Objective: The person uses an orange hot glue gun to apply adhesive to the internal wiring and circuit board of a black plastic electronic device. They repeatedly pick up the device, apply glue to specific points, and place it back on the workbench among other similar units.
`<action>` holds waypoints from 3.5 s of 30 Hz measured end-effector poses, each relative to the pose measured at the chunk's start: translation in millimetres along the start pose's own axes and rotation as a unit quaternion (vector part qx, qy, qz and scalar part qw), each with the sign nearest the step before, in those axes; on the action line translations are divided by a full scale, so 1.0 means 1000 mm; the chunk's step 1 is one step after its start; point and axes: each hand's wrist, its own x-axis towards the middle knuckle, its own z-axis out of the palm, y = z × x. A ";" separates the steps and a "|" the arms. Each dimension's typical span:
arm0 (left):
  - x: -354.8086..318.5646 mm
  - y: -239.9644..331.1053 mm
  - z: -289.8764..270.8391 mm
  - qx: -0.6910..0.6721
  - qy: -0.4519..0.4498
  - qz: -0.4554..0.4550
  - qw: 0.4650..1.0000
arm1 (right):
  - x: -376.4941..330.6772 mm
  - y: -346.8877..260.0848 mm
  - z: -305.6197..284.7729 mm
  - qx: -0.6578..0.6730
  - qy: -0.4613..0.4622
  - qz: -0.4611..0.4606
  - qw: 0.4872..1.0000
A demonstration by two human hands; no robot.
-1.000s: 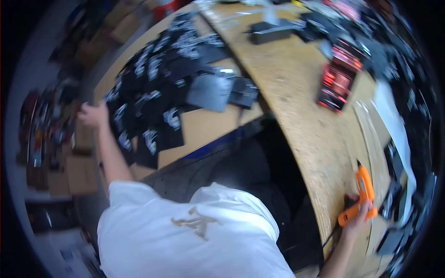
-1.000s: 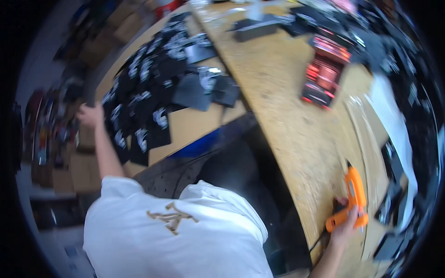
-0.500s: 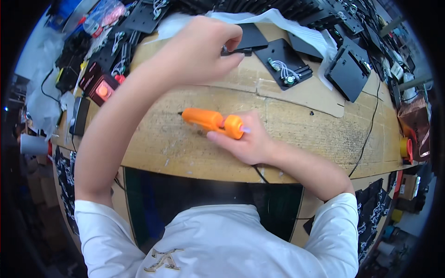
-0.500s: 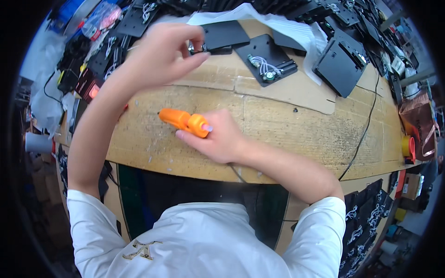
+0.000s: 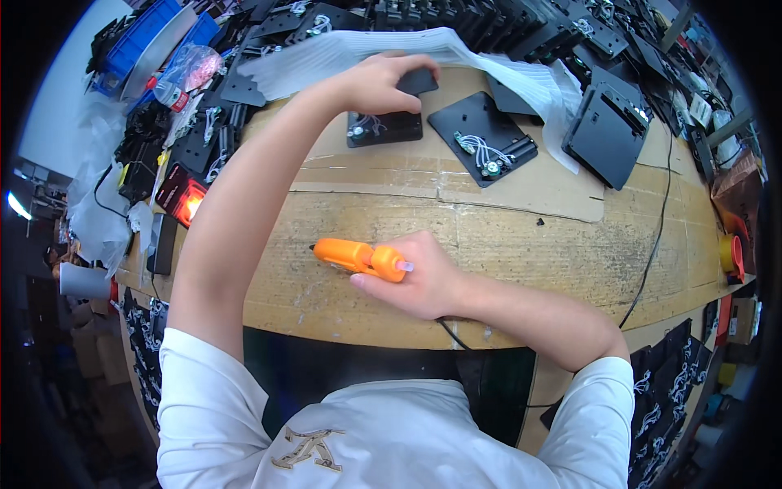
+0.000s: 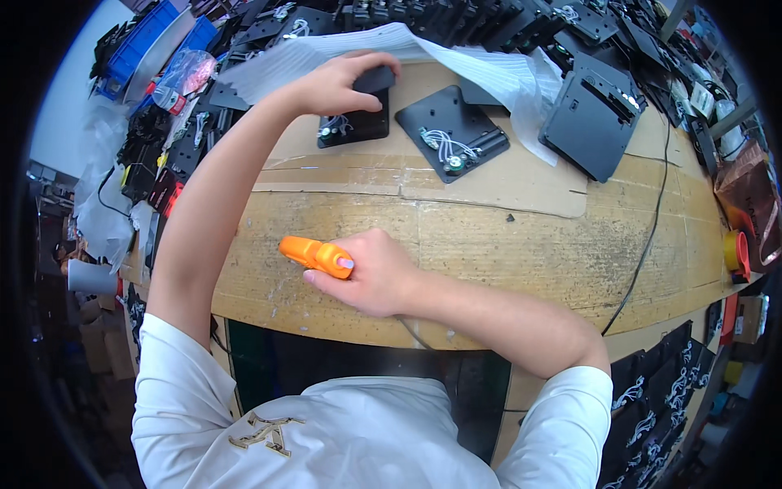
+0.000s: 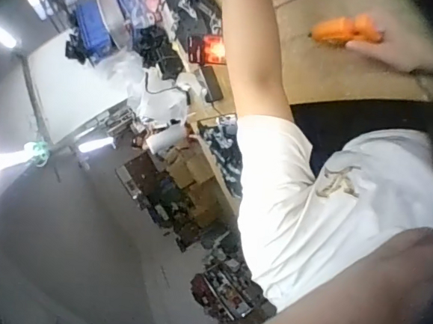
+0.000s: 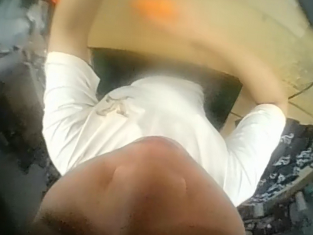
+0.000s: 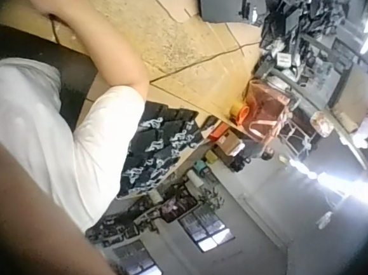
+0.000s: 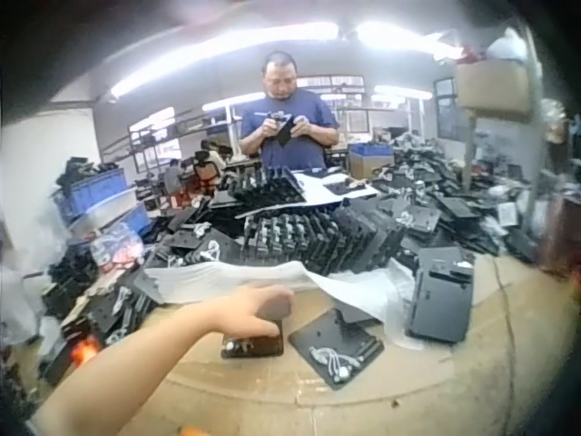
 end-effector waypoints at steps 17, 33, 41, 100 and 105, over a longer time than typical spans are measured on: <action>-0.288 0.080 0.106 -0.500 0.528 -0.040 0.685 | -0.016 -0.010 0.020 0.266 0.111 0.075 0.955; -0.269 0.092 0.139 -0.245 0.677 -0.080 0.689 | -0.012 -0.009 0.024 -0.057 -0.041 -0.101 0.992; -0.269 0.093 0.128 -0.335 0.648 -0.073 0.680 | -0.015 -0.009 0.020 -0.059 -0.056 -0.092 0.992; -0.308 0.088 0.123 -0.509 0.537 -0.111 0.663 | -0.020 -0.016 0.011 0.173 0.026 0.187 0.967; -0.307 0.092 0.123 -0.519 0.538 -0.119 0.653 | -0.018 -0.021 0.012 0.135 0.023 0.175 0.975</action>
